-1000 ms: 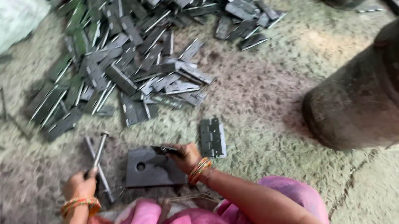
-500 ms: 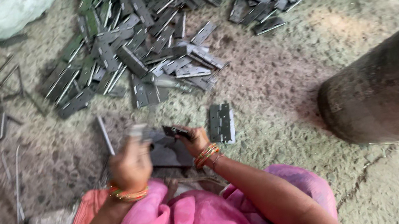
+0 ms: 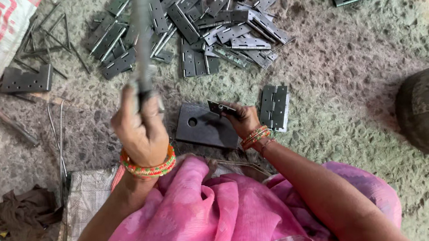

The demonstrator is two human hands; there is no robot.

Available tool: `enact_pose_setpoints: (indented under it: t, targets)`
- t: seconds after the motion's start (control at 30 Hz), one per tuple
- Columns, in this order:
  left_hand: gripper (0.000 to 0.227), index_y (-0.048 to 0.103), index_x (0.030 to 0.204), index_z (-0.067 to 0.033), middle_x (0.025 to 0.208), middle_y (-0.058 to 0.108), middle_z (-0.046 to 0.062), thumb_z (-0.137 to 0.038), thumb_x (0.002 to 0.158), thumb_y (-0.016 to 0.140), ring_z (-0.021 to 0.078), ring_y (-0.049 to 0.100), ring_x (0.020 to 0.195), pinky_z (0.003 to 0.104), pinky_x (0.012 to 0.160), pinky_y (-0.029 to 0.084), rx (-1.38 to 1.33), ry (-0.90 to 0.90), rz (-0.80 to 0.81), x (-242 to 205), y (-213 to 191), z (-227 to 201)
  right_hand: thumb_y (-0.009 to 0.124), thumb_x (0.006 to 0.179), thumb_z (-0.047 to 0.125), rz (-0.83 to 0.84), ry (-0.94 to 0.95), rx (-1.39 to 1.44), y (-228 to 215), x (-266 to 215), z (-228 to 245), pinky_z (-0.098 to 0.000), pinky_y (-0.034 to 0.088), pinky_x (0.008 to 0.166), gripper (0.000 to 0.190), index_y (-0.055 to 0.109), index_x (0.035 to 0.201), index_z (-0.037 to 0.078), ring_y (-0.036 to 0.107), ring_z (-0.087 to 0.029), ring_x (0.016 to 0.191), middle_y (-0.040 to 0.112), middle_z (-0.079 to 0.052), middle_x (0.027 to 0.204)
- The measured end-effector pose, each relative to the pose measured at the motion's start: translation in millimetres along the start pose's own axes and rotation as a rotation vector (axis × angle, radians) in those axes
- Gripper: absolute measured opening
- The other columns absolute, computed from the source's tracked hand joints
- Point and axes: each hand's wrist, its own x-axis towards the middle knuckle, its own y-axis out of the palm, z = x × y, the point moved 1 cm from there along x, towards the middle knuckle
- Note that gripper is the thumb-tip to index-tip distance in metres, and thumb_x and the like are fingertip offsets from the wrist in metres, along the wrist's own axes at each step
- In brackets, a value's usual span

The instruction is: The person sits on the floor and repeatedly picks up metal hinge plates and pins. They place the hinge on a metal block, insert the pin, and strike it with a metal rod to secure it. Finished hinges are stacked nearby.

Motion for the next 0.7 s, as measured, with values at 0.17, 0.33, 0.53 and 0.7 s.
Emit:
enact_pose_setpoints:
  t: [0.17,0.33,0.53,0.7]
  targets:
    - [0.035,0.053,0.142,-0.0054,0.08,0.069,0.012,-0.015,0.109,0.058,0.0256,0.065,0.064,0.037,0.055,0.051,0.168,0.2,0.151,-43,25,22,0.076,0.091,0.006,-0.014,-0.126,0.163,0,-5,-2,-0.0269,0.058,0.07,0.034,0.076,0.123,0.019,0.075,-0.007,0.082,0.08,-0.009,0.098]
    - [0.031,0.069,0.125,-0.0088,0.068,0.069,0.019,-0.025,0.099,0.065,0.0357,0.067,0.056,0.046,0.047,0.048,0.427,-0.246,0.593,-86,46,72,0.075,0.091,0.004,-0.004,-0.113,0.247,6,-4,-13,-0.0263,0.058,0.074,0.036,0.074,0.125,0.017,0.074,-0.008,0.086,0.081,-0.009,0.099]
    - [0.03,0.073,0.123,-0.007,0.061,0.062,0.021,-0.026,0.101,0.066,0.0324,0.061,0.046,0.045,0.046,0.043,0.405,-0.347,0.363,-48,26,72,0.076,0.091,0.004,0.048,-0.06,0.163,5,-2,-9,-0.0276,0.057,0.073,0.039,0.074,0.127,0.017,0.075,-0.009,0.084,0.08,-0.011,0.097]
    - [0.033,0.058,0.143,0.0006,0.098,0.073,0.019,-0.018,0.116,0.053,0.028,0.075,0.081,0.036,0.063,0.057,0.159,0.08,0.154,-48,23,47,0.073,0.093,0.002,0.045,-0.098,0.298,-1,-5,0,-0.0262,0.06,0.079,0.038,0.073,0.128,0.017,0.076,-0.009,0.091,0.081,-0.008,0.105]
